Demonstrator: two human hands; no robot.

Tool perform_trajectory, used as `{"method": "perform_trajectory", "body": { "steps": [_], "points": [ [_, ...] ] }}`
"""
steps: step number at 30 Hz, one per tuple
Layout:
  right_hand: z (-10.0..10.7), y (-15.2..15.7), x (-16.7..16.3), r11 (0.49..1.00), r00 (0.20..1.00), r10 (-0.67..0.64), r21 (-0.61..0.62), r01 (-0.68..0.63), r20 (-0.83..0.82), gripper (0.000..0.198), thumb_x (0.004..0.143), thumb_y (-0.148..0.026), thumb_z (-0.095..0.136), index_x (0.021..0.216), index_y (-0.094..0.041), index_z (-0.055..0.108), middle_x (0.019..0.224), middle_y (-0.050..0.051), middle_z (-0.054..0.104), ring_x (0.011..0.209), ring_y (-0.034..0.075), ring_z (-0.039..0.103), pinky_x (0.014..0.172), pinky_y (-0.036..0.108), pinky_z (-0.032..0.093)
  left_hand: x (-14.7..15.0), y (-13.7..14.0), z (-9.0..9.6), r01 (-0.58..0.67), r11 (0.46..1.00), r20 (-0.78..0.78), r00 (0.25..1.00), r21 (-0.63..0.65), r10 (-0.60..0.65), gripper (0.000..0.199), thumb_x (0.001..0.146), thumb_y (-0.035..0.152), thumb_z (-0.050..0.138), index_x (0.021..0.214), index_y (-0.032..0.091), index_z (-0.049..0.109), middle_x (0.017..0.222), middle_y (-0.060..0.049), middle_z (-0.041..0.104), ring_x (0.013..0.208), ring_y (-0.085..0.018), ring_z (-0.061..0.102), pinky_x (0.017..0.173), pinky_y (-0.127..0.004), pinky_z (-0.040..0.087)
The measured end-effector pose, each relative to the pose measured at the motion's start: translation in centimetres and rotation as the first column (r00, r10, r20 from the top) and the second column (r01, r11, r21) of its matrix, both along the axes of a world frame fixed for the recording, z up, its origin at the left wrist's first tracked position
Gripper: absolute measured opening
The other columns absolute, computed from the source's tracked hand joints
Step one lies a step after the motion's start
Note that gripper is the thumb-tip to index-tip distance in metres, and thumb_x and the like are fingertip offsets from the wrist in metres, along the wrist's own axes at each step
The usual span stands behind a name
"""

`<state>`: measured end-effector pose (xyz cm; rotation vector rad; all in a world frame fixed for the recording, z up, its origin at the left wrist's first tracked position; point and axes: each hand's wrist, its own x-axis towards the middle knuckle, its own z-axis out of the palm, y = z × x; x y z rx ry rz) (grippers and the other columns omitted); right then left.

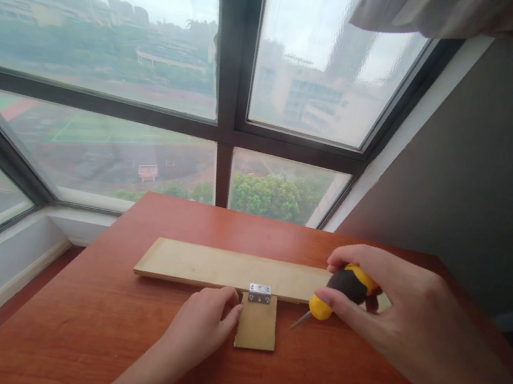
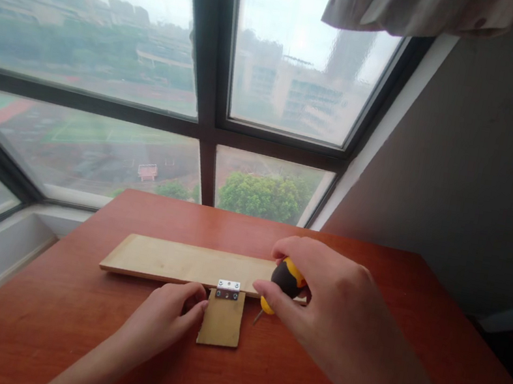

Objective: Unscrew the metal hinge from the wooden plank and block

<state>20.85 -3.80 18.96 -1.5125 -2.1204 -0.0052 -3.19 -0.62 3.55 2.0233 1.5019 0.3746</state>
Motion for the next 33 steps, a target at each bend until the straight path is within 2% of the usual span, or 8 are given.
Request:
{"method": "perform_trajectory", "body": {
  "steps": [3, 8, 12, 16, 21, 26, 33],
  "points": [
    [0.2, 0.2, -0.2, 1.000, 1.000, 0.001, 0.005, -0.001, -0.001, 0.015, 0.077, -0.032, 0.071, 0.088, -0.029, 0.062, 0.073, -0.007, 0.067, 0.053, 0.010, 0.061, 0.049, 0.021, 0.045, -0.1, 0.4, -0.6, 0.005, 0.995, 0.180, 0.984, -0.103, 0.013, 0.020, 0.085, 0.032, 0.049, 0.083, 0.019, 0.064, 0.078, -0.004, 0.070, 0.074, -0.020, 0.063, 0.064, -0.026, 0.041],
    [0.1, 0.3, -0.7, 0.999, 1.000, 0.012, 0.044, -0.011, -0.017, 0.015, 0.081, -0.032, 0.068, 0.095, -0.028, 0.063, 0.085, -0.003, 0.071, 0.071, 0.015, 0.066, 0.061, 0.025, 0.048, 0.1, 0.6, -1.6, 0.028, 0.948, 0.344, 0.935, -0.317, 0.088, 0.027, 0.083, 0.039, 0.049, 0.087, 0.016, 0.062, 0.078, -0.005, 0.069, 0.062, -0.018, 0.061, 0.050, -0.024, 0.042],
    [-0.6, 0.3, -1.4, 0.998, 0.998, 0.056, -0.019, -0.056, -0.042, 0.017, 0.083, -0.030, 0.066, 0.100, -0.029, 0.061, 0.093, -0.005, 0.070, 0.079, 0.014, 0.065, 0.069, 0.024, 0.047, 0.1, 0.7, -2.3, 0.048, 0.936, 0.380, 0.920, -0.348, 0.094, 0.029, 0.081, 0.041, 0.052, 0.086, 0.015, 0.063, 0.071, -0.004, 0.065, 0.058, -0.016, 0.057, 0.047, -0.022, 0.040],
    [-0.8, 0.4, -2.0, 0.991, 0.990, 0.122, -0.045, -0.126, -0.076, 0.016, 0.085, -0.029, 0.065, 0.099, -0.029, 0.058, 0.093, -0.008, 0.067, 0.083, 0.011, 0.063, 0.072, 0.021, 0.045, -0.1, 0.9, -2.5, 0.070, 0.938, 0.424, 0.901, -0.339, 0.086, 0.027, 0.079, 0.041, 0.056, 0.082, 0.015, 0.061, 0.074, -0.002, 0.063, 0.055, -0.012, 0.052, 0.045, -0.020, 0.040],
    [-0.8, 0.6, -2.3, 0.990, 0.989, 0.119, -0.071, -0.125, -0.085, 0.015, 0.086, -0.029, 0.065, 0.100, -0.029, 0.058, 0.096, -0.008, 0.067, 0.085, 0.010, 0.062, 0.073, 0.022, 0.043, 0.3, 0.8, -2.3, 0.059, 0.908, 0.489, 0.856, -0.414, 0.167, 0.025, 0.077, 0.040, 0.057, 0.080, 0.015, 0.056, 0.074, -0.002, 0.060, 0.053, -0.012, 0.053, 0.042, -0.021, 0.043],
    [-1.2, 1.0, -2.5, 0.988, 0.989, 0.130, -0.072, -0.135, -0.070, 0.016, 0.086, -0.027, 0.065, 0.101, -0.027, 0.058, 0.097, -0.006, 0.067, 0.087, 0.012, 0.061, 0.074, 0.024, 0.042, 0.6, 0.8, -2.7, 0.071, 0.870, 0.531, 0.815, -0.488, 0.232, 0.019, 0.074, 0.032, 0.059, 0.080, 0.016, 0.050, 0.063, 0.002, 0.058, 0.043, -0.009, 0.049, 0.039, -0.019, 0.038],
    [-1.3, 1.4, -2.8, 0.982, 0.989, 0.132, -0.127, -0.140, -0.067, 0.014, 0.087, -0.028, 0.064, 0.098, -0.027, 0.057, 0.093, -0.008, 0.065, 0.084, 0.011, 0.060, 0.072, 0.025, 0.041, 0.6, 0.7, -3.4, 0.081, 0.872, 0.542, 0.809, -0.483, 0.226, 0.020, 0.070, 0.027, 0.063, 0.082, 0.016, 0.050, 0.062, 0.003, 0.059, 0.045, -0.010, 0.052, 0.041, -0.019, 0.038]
  ]
}}
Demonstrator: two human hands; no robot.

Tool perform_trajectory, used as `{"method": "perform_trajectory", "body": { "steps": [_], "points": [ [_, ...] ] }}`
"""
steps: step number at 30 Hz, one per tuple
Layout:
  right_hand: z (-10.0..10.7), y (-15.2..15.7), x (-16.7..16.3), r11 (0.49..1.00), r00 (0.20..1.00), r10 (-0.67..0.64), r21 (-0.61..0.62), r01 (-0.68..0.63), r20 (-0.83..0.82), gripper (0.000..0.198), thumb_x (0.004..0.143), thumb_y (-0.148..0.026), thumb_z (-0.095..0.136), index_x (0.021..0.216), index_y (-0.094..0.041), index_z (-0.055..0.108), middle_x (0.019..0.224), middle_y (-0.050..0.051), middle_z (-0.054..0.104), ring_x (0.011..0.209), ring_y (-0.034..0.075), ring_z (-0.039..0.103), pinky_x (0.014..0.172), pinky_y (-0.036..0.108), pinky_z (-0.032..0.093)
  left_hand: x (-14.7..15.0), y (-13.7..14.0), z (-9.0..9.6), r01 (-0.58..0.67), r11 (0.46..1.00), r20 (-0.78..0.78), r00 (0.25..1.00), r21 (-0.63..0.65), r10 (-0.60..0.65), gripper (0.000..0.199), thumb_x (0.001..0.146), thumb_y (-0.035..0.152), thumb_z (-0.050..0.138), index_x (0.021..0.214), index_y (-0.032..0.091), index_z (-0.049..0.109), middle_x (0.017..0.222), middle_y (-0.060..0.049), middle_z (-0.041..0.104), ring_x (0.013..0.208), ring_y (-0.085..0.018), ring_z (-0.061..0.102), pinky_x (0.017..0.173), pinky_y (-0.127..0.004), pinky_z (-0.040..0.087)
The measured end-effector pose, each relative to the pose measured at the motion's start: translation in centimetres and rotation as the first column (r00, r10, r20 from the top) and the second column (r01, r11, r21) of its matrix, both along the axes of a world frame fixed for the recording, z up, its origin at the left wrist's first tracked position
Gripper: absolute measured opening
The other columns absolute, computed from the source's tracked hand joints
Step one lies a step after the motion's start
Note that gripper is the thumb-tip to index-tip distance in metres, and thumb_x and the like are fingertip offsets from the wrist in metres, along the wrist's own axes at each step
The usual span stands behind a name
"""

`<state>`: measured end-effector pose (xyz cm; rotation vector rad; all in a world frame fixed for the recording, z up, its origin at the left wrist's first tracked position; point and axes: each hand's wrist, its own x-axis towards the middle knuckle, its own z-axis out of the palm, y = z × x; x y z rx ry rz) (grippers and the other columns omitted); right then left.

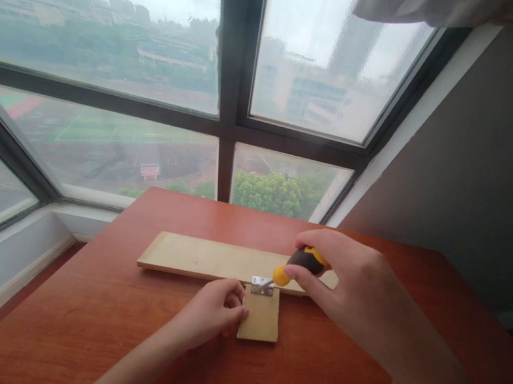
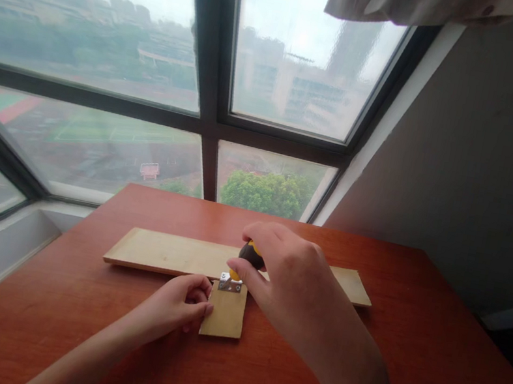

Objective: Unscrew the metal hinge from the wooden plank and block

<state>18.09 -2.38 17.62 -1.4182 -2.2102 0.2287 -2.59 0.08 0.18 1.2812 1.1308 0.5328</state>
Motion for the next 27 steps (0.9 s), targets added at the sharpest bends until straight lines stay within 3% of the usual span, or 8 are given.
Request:
{"method": "perform_trajectory", "body": {
  "steps": [5, 27],
  "points": [
    [0.12, 0.12, -0.05, 1.000, 1.000, -0.011, -0.026, 0.011, -0.023, 0.013, 0.086, -0.028, 0.065, 0.097, -0.027, 0.058, 0.092, -0.008, 0.065, 0.082, 0.010, 0.059, 0.072, 0.024, 0.042, -0.10, 0.05, 0.27, 0.042, 0.999, 0.027, 0.999, 0.017, -0.042, 0.020, 0.072, 0.025, 0.062, 0.087, 0.014, 0.054, 0.062, 0.002, 0.058, 0.047, -0.011, 0.053, 0.044, -0.021, 0.040],
    [-0.02, 0.12, 0.05, 0.997, 1.000, -0.011, 0.079, 0.010, 0.010, 0.014, 0.087, -0.030, 0.063, 0.099, -0.026, 0.059, 0.090, -0.008, 0.065, 0.077, 0.009, 0.058, 0.069, 0.024, 0.041, -0.25, 0.14, 0.48, 0.078, 0.996, 0.016, 0.997, 0.045, -0.079, 0.023, 0.075, 0.026, 0.062, 0.092, 0.013, 0.057, 0.064, 0.001, 0.059, 0.050, -0.011, 0.054, 0.049, -0.022, 0.041]
  ]
}}
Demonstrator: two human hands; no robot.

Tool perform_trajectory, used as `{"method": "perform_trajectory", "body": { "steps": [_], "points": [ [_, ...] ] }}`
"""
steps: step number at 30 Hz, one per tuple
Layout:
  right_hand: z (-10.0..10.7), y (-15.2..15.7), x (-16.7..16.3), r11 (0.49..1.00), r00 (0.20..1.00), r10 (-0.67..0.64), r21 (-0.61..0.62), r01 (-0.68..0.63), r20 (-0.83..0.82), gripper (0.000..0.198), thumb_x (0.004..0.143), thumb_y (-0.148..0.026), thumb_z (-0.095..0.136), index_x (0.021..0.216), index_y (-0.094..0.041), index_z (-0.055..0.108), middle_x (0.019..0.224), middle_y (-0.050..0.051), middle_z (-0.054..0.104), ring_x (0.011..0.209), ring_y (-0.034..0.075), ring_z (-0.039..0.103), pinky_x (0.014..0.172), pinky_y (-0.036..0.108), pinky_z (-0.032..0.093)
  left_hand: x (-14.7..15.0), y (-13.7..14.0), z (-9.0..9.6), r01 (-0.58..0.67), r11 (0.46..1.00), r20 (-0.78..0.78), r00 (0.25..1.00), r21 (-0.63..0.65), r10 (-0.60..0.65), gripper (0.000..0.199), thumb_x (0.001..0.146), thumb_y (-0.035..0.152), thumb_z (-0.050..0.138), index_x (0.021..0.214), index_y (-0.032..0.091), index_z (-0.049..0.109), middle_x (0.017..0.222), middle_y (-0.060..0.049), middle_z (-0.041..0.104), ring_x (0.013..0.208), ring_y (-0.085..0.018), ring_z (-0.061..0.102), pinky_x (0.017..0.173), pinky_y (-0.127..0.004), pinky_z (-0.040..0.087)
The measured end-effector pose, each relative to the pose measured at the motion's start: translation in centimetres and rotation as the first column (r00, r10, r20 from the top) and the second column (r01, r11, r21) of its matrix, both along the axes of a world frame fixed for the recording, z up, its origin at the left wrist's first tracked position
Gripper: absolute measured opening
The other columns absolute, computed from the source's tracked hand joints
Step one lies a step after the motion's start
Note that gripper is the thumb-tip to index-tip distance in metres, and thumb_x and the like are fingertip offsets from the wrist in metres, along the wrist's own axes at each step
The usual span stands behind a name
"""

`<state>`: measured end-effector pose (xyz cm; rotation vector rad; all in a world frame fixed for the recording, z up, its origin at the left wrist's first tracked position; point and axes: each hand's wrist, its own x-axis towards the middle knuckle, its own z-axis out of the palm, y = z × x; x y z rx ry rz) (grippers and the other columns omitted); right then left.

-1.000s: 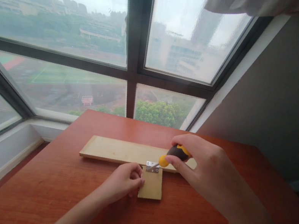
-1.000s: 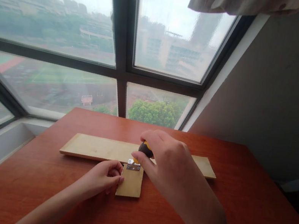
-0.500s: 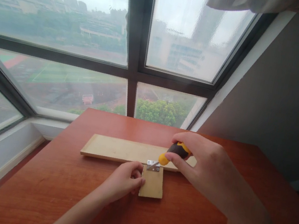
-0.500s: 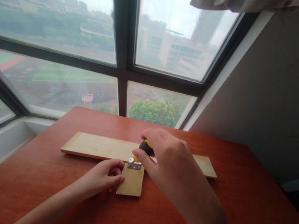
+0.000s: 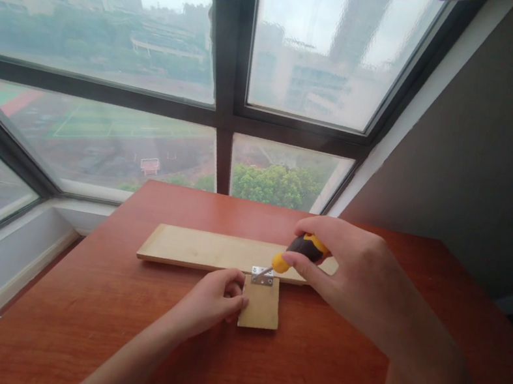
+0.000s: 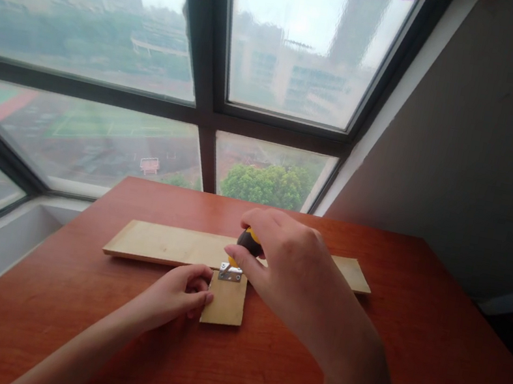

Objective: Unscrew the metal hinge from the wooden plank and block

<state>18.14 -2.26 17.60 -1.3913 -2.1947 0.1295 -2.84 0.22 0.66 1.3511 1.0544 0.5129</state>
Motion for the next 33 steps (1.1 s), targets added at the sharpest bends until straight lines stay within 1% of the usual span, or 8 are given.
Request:
{"method": "perform_trajectory", "body": {
  "steps": [12, 15, 19, 21, 24, 26, 28, 33],
  "points": [
    [-0.3, -0.3, -0.1, 0.999, 0.999, 0.049, 0.000, -0.049, 0.018, 0.019, 0.086, -0.028, 0.064, 0.104, -0.025, 0.057, 0.101, -0.006, 0.065, 0.088, 0.011, 0.060, 0.077, 0.025, 0.045, -0.1, 0.0, 0.3, -0.007, 1.000, 0.043, 0.999, -0.016, 0.008, 0.025, 0.075, 0.030, 0.064, 0.091, 0.014, 0.054, 0.064, 0.001, 0.059, 0.054, -0.013, 0.055, 0.053, -0.024, 0.043],
    [0.0, -0.7, -0.1, 0.991, 0.991, 0.130, -0.037, -0.129, 0.022, 0.021, 0.087, -0.018, 0.060, 0.106, -0.025, 0.056, 0.110, -0.005, 0.062, 0.096, 0.011, 0.058, 0.085, 0.025, 0.044, 0.0, -0.1, 0.7, -0.014, 0.999, 0.045, 0.999, -0.034, 0.015, 0.024, 0.074, 0.030, 0.065, 0.089, 0.014, 0.054, 0.062, 0.002, 0.058, 0.055, -0.012, 0.056, 0.053, -0.023, 0.042],
    [0.5, -1.5, -0.2, 0.952, 0.959, 0.274, -0.123, -0.280, -0.069, 0.040, 0.082, -0.003, 0.053, 0.116, -0.025, 0.053, 0.117, -0.004, 0.059, 0.103, 0.009, 0.056, 0.087, 0.019, 0.044, 0.2, -0.2, 1.1, -0.020, 0.999, 0.034, 0.999, -0.040, 0.021, 0.025, 0.074, 0.030, 0.065, 0.090, 0.014, 0.055, 0.061, 0.002, 0.057, 0.056, -0.012, 0.056, 0.050, -0.021, 0.039],
    [0.5, -1.7, -0.6, 0.959, 0.966, 0.248, -0.121, -0.255, -0.070, 0.039, 0.083, -0.008, 0.056, 0.118, -0.025, 0.051, 0.116, -0.003, 0.060, 0.099, 0.009, 0.058, 0.080, 0.018, 0.046, 0.2, -0.2, 1.2, -0.018, 0.999, 0.047, 0.999, -0.029, 0.019, 0.023, 0.075, 0.030, 0.064, 0.088, 0.014, 0.055, 0.062, 0.002, 0.058, 0.056, -0.012, 0.056, 0.050, -0.021, 0.040],
    [0.1, -1.4, -1.6, 0.997, 0.998, 0.067, -0.045, -0.067, 0.009, 0.032, 0.088, -0.032, 0.060, 0.117, -0.024, 0.052, 0.103, -0.001, 0.064, 0.080, 0.013, 0.062, 0.061, 0.024, 0.045, 0.2, -0.2, 1.1, -0.018, 1.000, 0.035, 0.999, -0.007, 0.018, 0.020, 0.076, 0.029, 0.063, 0.086, 0.014, 0.055, 0.063, 0.002, 0.059, 0.056, -0.012, 0.057, 0.050, -0.021, 0.041],
    [-0.2, -1.1, -2.0, 0.999, 0.998, -0.033, -0.004, 0.033, 0.058, 0.030, 0.089, -0.037, 0.058, 0.116, -0.024, 0.053, 0.096, 0.000, 0.065, 0.069, 0.014, 0.061, 0.057, 0.026, 0.044, 0.2, -0.2, 1.1, -0.016, 1.000, 0.014, 1.000, -0.002, 0.016, 0.022, 0.076, 0.029, 0.064, 0.089, 0.014, 0.056, 0.063, 0.001, 0.059, 0.057, -0.013, 0.058, 0.049, -0.021, 0.041],
    [-0.3, -1.0, -2.0, 1.000, 0.997, -0.026, -0.004, 0.026, 0.075, 0.026, 0.090, -0.032, 0.056, 0.115, -0.024, 0.053, 0.097, 0.000, 0.065, 0.068, 0.014, 0.061, 0.058, 0.027, 0.044, 0.2, -0.2, 1.1, -0.009, 1.000, 0.005, 1.000, 0.000, 0.009, 0.024, 0.076, 0.029, 0.064, 0.092, 0.013, 0.056, 0.064, 0.001, 0.060, 0.058, -0.013, 0.059, 0.049, -0.021, 0.041],
    [0.4, -1.4, -0.7, 0.986, 0.989, 0.137, -0.101, -0.131, 0.055, 0.030, 0.086, -0.017, 0.053, 0.115, -0.025, 0.053, 0.107, 0.001, 0.064, 0.083, 0.015, 0.062, 0.067, 0.027, 0.046, 0.2, -0.2, 0.8, -0.015, 1.000, 0.011, 1.000, -0.005, 0.015, 0.023, 0.077, 0.029, 0.063, 0.091, 0.014, 0.055, 0.063, 0.001, 0.059, 0.057, -0.014, 0.060, 0.049, -0.021, 0.042]
  ]
}}
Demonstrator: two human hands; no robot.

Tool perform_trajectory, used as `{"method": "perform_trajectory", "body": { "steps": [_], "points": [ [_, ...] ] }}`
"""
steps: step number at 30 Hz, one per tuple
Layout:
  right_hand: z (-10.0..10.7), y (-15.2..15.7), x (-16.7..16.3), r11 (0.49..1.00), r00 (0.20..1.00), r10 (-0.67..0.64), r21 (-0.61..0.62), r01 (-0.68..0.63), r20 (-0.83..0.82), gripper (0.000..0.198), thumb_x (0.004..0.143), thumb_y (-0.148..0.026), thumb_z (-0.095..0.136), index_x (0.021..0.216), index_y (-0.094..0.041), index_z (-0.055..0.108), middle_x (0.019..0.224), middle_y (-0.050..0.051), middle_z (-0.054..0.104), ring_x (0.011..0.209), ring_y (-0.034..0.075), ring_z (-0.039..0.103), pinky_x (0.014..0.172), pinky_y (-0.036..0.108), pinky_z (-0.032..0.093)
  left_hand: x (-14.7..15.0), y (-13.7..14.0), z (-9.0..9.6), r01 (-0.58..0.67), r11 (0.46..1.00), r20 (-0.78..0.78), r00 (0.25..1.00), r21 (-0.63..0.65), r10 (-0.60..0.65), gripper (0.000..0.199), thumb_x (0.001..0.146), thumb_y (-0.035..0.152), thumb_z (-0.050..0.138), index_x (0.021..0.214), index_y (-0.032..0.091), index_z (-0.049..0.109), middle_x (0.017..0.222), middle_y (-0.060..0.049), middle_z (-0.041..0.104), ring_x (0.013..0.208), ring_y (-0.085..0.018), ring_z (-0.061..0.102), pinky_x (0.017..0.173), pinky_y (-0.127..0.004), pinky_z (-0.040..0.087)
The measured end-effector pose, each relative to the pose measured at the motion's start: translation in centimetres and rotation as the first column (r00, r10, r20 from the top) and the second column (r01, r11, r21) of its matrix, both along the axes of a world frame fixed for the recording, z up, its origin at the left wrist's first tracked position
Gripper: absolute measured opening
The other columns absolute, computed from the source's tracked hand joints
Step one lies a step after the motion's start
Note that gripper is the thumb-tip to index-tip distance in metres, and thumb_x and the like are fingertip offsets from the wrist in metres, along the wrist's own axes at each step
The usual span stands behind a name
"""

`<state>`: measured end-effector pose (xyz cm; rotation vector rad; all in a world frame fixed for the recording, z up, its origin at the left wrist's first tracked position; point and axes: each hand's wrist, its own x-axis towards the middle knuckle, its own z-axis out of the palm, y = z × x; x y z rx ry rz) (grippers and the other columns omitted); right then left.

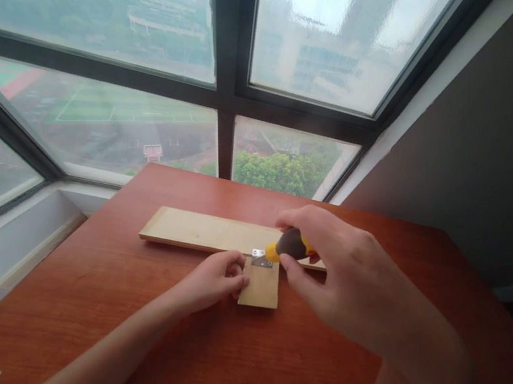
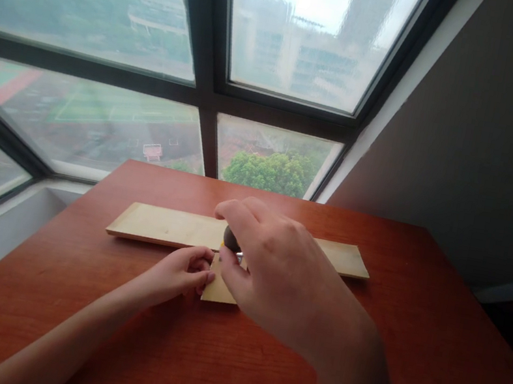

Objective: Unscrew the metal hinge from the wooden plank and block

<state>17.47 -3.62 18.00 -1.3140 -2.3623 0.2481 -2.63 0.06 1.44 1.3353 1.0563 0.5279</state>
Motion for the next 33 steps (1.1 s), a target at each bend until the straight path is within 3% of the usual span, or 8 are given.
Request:
{"method": "perform_trajectory", "body": {
  "steps": [4, 10, 21, 29, 33],
  "points": [
    [0.5, 0.0, 1.3, 0.998, 0.998, -0.055, 0.018, 0.054, 0.030, 0.024, 0.081, -0.016, 0.054, 0.103, -0.025, 0.056, 0.103, -0.002, 0.064, 0.086, 0.015, 0.060, 0.074, 0.029, 0.046, -0.1, 0.0, -0.2, 0.013, 1.000, -0.008, 1.000, 0.002, -0.013, 0.024, 0.078, 0.030, 0.062, 0.094, 0.014, 0.056, 0.064, 0.001, 0.059, 0.058, -0.014, 0.060, 0.048, -0.021, 0.042],
    [0.9, 0.1, 2.2, 0.985, 0.989, -0.149, 0.091, 0.147, 0.020, 0.017, 0.078, -0.018, 0.058, 0.093, -0.025, 0.058, 0.088, -0.005, 0.065, 0.075, 0.012, 0.058, 0.066, 0.026, 0.044, -0.3, -0.1, -0.2, 0.025, 1.000, -0.045, 0.999, 0.002, -0.025, 0.027, 0.078, 0.032, 0.062, 0.097, 0.014, 0.056, 0.068, 0.000, 0.060, 0.061, -0.015, 0.062, 0.046, -0.020, 0.040],
    [0.8, 0.4, 2.3, 0.985, 0.986, -0.160, 0.075, 0.156, 0.052, 0.015, 0.079, -0.020, 0.058, 0.093, -0.025, 0.058, 0.088, -0.005, 0.066, 0.074, 0.013, 0.058, 0.065, 0.026, 0.044, -0.3, 0.0, -0.7, 0.044, 0.999, -0.038, 0.998, 0.006, -0.044, 0.029, 0.080, 0.036, 0.062, 0.099, 0.015, 0.057, 0.069, -0.001, 0.062, 0.060, -0.015, 0.061, 0.044, -0.018, 0.038],
    [0.5, 0.7, 2.7, 0.979, 0.978, -0.194, 0.083, 0.188, 0.073, 0.016, 0.082, -0.024, 0.058, 0.097, -0.024, 0.060, 0.093, -0.003, 0.067, 0.073, 0.013, 0.059, 0.066, 0.028, 0.045, -0.1, 0.0, -0.2, 0.032, 0.999, -0.013, 0.999, -0.002, -0.032, 0.024, 0.079, 0.031, 0.062, 0.096, 0.015, 0.057, 0.066, 0.001, 0.061, 0.059, -0.014, 0.061, 0.049, -0.020, 0.044],
    [0.5, 0.6, 2.6, 0.969, 0.967, -0.238, 0.086, 0.231, 0.092, 0.015, 0.083, -0.030, 0.061, 0.097, -0.025, 0.061, 0.086, -0.003, 0.067, 0.069, 0.013, 0.059, 0.061, 0.027, 0.042, -0.1, 0.0, 0.1, 0.032, 0.999, -0.025, 0.999, -0.006, -0.032, 0.025, 0.078, 0.031, 0.063, 0.095, 0.014, 0.058, 0.066, 0.000, 0.062, 0.059, -0.014, 0.061, 0.049, -0.020, 0.044]
  ]
}}
